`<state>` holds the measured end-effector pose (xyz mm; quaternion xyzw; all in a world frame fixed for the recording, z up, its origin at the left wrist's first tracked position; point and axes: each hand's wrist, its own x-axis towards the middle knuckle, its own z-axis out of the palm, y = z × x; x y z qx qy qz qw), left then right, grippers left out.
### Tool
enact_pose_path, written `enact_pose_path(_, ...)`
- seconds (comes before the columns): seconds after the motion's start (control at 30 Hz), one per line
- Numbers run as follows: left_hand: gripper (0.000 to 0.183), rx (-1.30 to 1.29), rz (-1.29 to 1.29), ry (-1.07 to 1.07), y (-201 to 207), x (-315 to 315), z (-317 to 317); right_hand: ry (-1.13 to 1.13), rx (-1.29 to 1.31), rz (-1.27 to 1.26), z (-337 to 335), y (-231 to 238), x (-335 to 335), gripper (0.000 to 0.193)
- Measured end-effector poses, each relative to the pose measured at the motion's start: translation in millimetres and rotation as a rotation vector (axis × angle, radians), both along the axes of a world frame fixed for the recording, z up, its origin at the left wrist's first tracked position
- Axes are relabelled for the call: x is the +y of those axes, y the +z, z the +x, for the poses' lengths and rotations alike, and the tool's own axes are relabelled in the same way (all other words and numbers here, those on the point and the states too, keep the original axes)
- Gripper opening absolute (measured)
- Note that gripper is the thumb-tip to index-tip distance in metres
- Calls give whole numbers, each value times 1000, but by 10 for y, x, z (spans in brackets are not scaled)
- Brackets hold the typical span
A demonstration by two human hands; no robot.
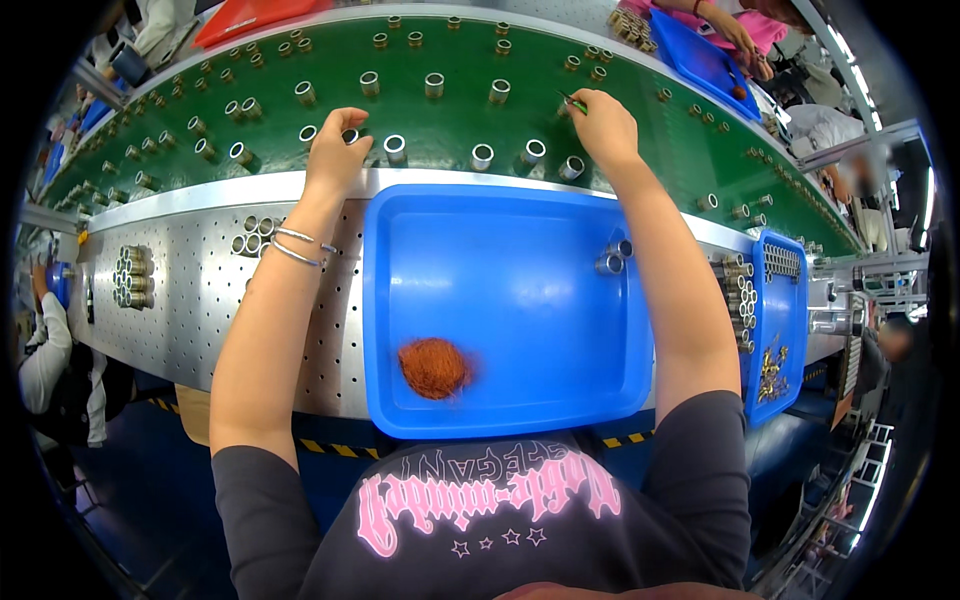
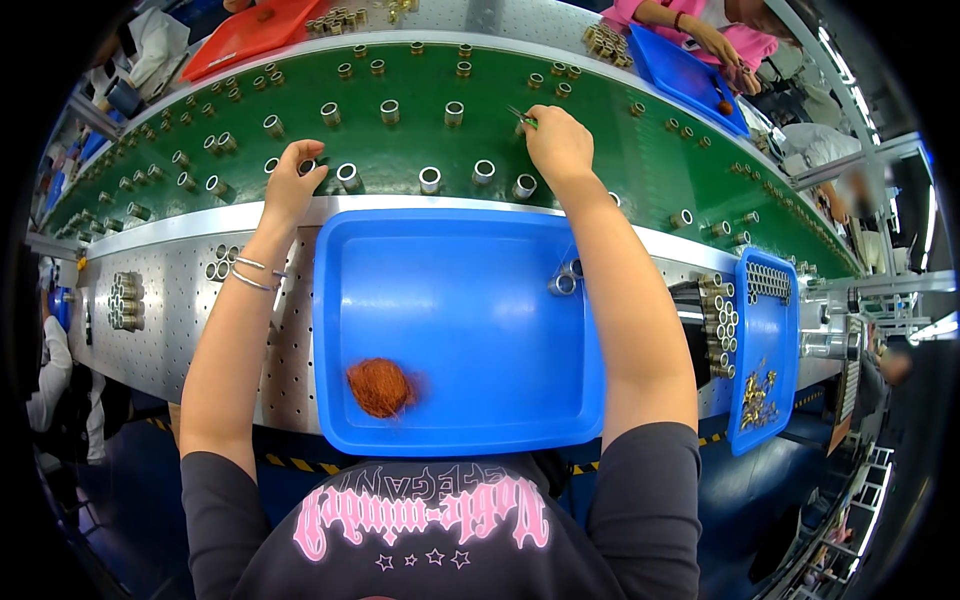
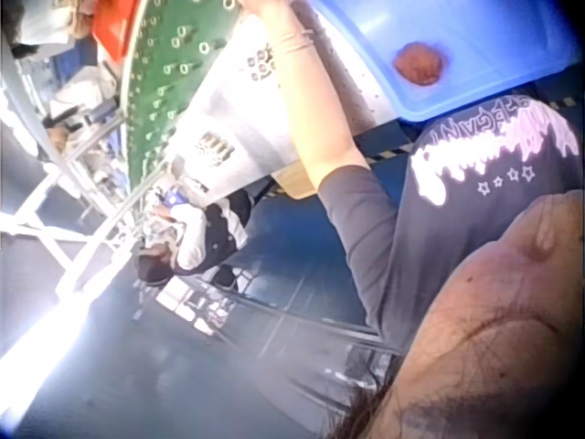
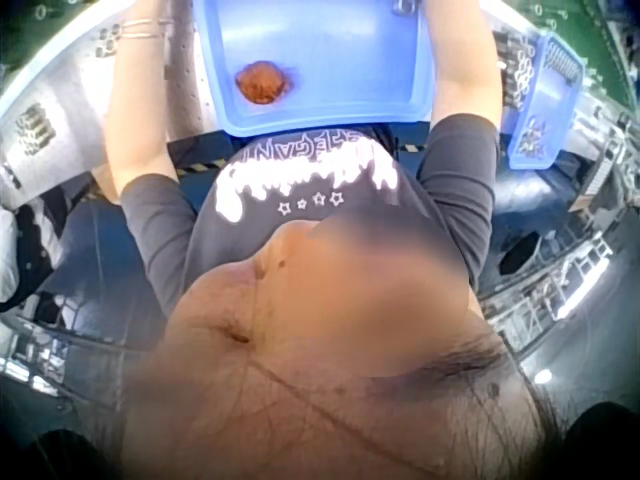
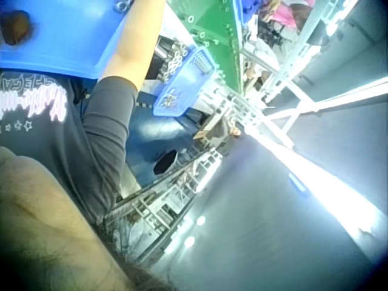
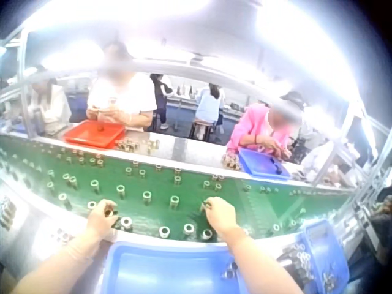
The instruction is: The person uses a pair of pliers to manipulate small cylindrical metal parts over a blue tray. They repeatedly pick up a metal cylinder, use the pliers to adjust or insert a component, and then place the finished part onto a green conveyor belt. The process is repetitive and involves handling multiple identical metal pieces.
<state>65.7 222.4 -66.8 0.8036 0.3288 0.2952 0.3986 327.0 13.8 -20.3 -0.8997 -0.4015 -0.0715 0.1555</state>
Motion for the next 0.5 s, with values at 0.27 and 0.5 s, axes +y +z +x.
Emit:
enact_pose_path(0.27,34,-237,-120,-288,568,-1003,-205,267,650,291,-739,365,-186,22)
enact_pose_path(0.5,44,-325,-624,-429,741,-1616,-342,492,869,388,-1468,574,-524,17)
